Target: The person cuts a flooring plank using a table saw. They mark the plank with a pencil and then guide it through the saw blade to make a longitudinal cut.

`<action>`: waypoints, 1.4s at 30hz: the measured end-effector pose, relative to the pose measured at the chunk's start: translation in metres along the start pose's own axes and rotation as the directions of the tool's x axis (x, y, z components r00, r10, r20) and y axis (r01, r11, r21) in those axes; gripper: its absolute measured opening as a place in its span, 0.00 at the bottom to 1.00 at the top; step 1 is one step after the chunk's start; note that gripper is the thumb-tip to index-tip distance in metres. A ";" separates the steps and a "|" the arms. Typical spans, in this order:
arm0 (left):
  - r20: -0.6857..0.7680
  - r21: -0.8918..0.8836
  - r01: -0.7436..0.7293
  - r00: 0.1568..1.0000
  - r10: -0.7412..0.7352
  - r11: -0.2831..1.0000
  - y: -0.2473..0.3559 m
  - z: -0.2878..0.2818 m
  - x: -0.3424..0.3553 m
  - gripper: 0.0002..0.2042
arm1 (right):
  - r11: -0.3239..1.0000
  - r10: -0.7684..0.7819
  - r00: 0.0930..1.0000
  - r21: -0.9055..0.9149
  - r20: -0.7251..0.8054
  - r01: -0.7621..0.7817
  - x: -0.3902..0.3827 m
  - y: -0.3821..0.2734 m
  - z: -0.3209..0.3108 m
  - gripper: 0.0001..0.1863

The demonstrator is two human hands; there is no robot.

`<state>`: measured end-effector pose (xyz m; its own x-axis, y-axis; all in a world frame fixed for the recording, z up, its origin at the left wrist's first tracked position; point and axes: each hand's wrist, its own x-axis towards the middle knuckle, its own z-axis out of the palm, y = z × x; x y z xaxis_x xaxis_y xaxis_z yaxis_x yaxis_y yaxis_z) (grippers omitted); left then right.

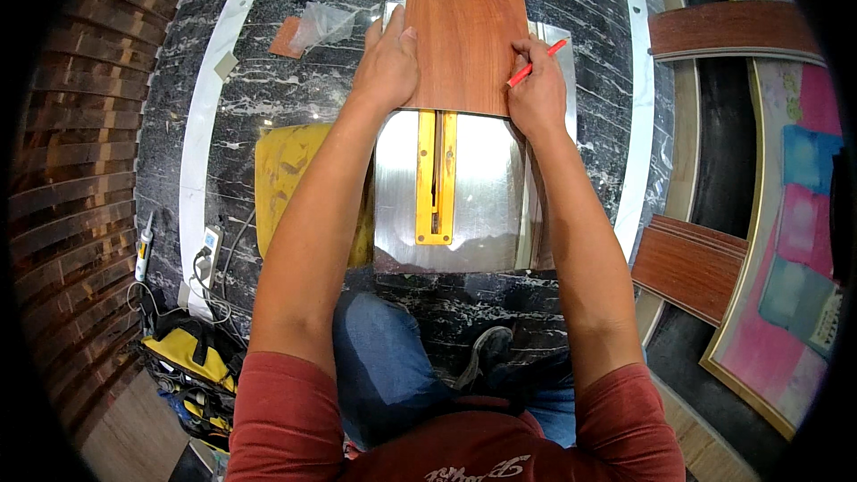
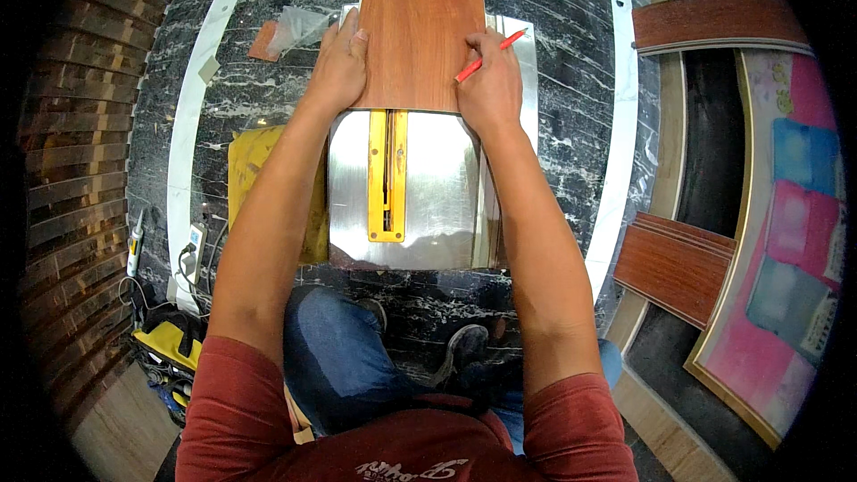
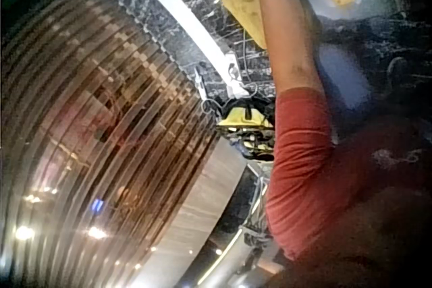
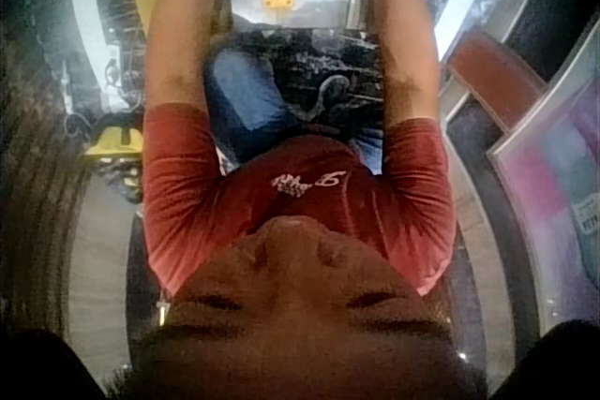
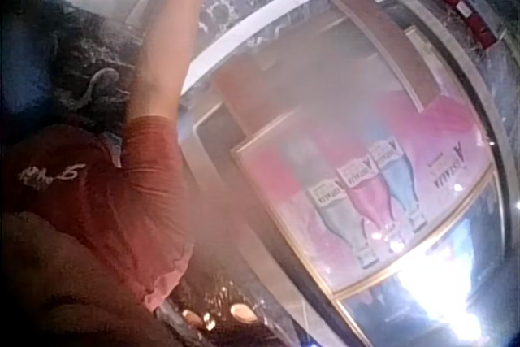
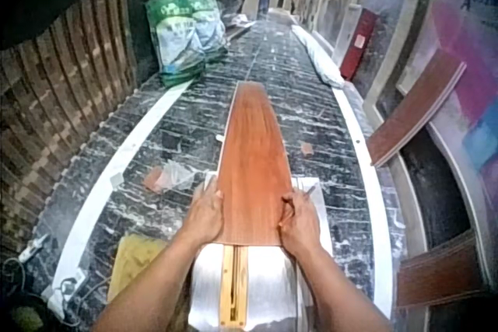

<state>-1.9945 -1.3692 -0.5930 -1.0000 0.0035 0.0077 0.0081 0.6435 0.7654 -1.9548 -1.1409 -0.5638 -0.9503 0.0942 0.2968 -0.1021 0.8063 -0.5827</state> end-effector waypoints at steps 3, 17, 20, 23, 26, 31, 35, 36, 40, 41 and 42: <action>-0.005 0.011 0.005 1.000 -0.005 1.000 -0.002 0.001 0.000 0.29 | 1.000 -0.029 0.999 -0.004 -0.013 0.029 0.000 0.003 0.002 0.12; 0.017 0.070 0.008 1.000 -0.009 0.997 0.000 0.002 -0.002 0.29 | 0.998 -0.045 0.999 -0.044 -0.025 0.044 -0.002 0.010 0.005 0.11; 0.012 0.068 -0.002 1.000 0.001 0.998 0.000 0.000 -0.003 0.29 | 0.999 -0.036 0.999 -0.033 -0.012 0.036 -0.003 0.003 0.002 0.11; 0.010 0.076 0.025 1.000 -0.026 0.997 0.002 0.000 -0.004 0.29 | 0.999 -0.005 1.000 -0.041 0.013 0.005 -0.004 0.000 0.002 0.12; 0.013 0.089 0.041 0.999 -0.042 0.995 0.005 -0.002 -0.007 0.29 | 0.999 0.006 1.000 -0.035 0.013 -0.006 -0.005 0.000 0.001 0.12; 0.017 0.087 0.039 0.999 -0.041 0.995 0.007 -0.001 -0.009 0.29 | 0.999 -0.013 1.000 -0.036 0.006 0.013 -0.005 0.004 0.001 0.12; 0.022 0.094 0.033 0.999 -0.036 0.995 0.003 -0.001 -0.008 0.29 | 0.999 -0.023 1.000 -0.022 0.014 0.023 -0.006 0.003 0.001 0.12; 0.024 0.098 0.034 0.999 -0.036 0.995 0.003 -0.001 -0.007 0.29 | 1.000 -0.014 1.000 -0.021 0.014 0.014 -0.006 0.001 0.000 0.12; 0.026 0.089 0.042 0.999 -0.044 0.995 0.002 0.000 -0.007 0.29 | 1.000 -0.026 0.999 0.010 -0.036 0.026 -0.007 -0.003 0.001 0.08; 0.026 0.090 0.041 0.999 -0.044 0.995 0.003 0.001 -0.007 0.29 | 0.999 -0.038 0.998 0.009 -0.044 0.039 -0.007 -0.002 0.002 0.08; 0.027 0.088 0.050 0.998 -0.052 0.995 0.004 0.001 -0.008 0.29 | 0.999 -0.051 0.997 0.009 -0.051 0.051 -0.007 -0.002 0.002 0.08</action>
<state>-1.9867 -1.3663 -0.5905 -0.9987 -0.0091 -0.0499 -0.0417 0.7077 0.7053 -1.9482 -1.1442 -0.5663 -0.9276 0.0828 0.3641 -0.1533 0.8047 -0.5735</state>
